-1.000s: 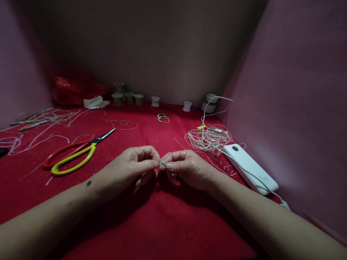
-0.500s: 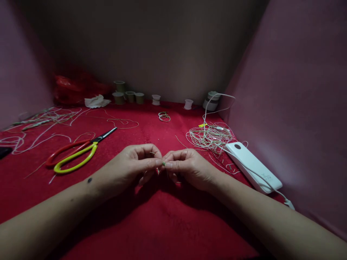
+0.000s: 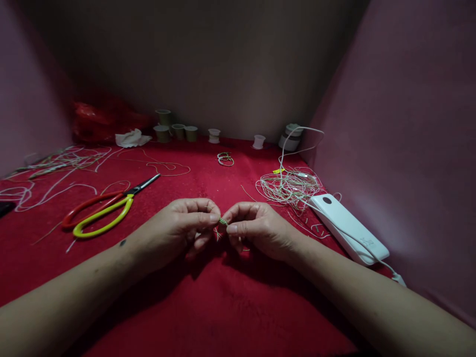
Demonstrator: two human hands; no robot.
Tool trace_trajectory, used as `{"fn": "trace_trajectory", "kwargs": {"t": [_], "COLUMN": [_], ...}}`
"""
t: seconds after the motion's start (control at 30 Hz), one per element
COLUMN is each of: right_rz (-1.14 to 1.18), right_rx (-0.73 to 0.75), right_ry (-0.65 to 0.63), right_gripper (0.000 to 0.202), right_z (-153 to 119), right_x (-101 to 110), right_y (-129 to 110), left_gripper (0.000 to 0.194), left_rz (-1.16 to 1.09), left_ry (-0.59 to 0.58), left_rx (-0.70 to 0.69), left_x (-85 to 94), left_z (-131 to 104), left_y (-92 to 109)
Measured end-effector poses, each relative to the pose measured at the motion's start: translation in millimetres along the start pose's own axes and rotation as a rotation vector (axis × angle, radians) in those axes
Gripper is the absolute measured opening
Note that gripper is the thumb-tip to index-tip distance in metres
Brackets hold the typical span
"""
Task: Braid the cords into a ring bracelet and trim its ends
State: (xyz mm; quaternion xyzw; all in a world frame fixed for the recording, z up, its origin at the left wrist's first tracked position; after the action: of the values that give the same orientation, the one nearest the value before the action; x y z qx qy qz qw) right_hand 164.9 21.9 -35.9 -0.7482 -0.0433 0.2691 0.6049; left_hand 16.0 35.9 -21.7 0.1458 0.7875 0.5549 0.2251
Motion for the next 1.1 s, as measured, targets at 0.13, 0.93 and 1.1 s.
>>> {"fn": "trace_trajectory", "kwargs": {"t": [0.13,0.93,1.1], "right_rz": [-0.028,-0.029,-0.054], "right_rx": [0.005,-0.009,-0.003], "right_ry": [0.016,0.111,0.129], "right_gripper": [0.019,0.018,0.018], "right_z": [-1.1,0.3,-1.5], "right_x": [-1.2,2.2,2.5], "right_y": [-2.1,-3.4,-4.2], "left_gripper": [0.018,0.019,0.019], "left_rz": [0.044,0.182,0.542], "left_ry": [0.016,0.128,0.15], "left_rx": [-0.012,-0.163,-0.348], "left_x": [-1.0,4.1,1.0], "left_z": [-0.7,-7.8,-11.7], "left_y": [0.1,16.1,24.0]}}
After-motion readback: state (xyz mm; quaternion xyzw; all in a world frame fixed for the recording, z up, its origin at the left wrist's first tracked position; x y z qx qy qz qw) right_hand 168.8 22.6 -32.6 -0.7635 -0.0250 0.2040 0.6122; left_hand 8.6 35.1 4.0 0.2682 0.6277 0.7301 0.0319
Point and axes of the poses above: each hand's wrist, its own z-axis towards the middle knuckle, its own x-axis out of the back of the hand, y = z × x, the point moved 4 cm from there along z, towards the middle knuckle, and after that the axes turned 4 degrees about y, right-handed, at the moved point
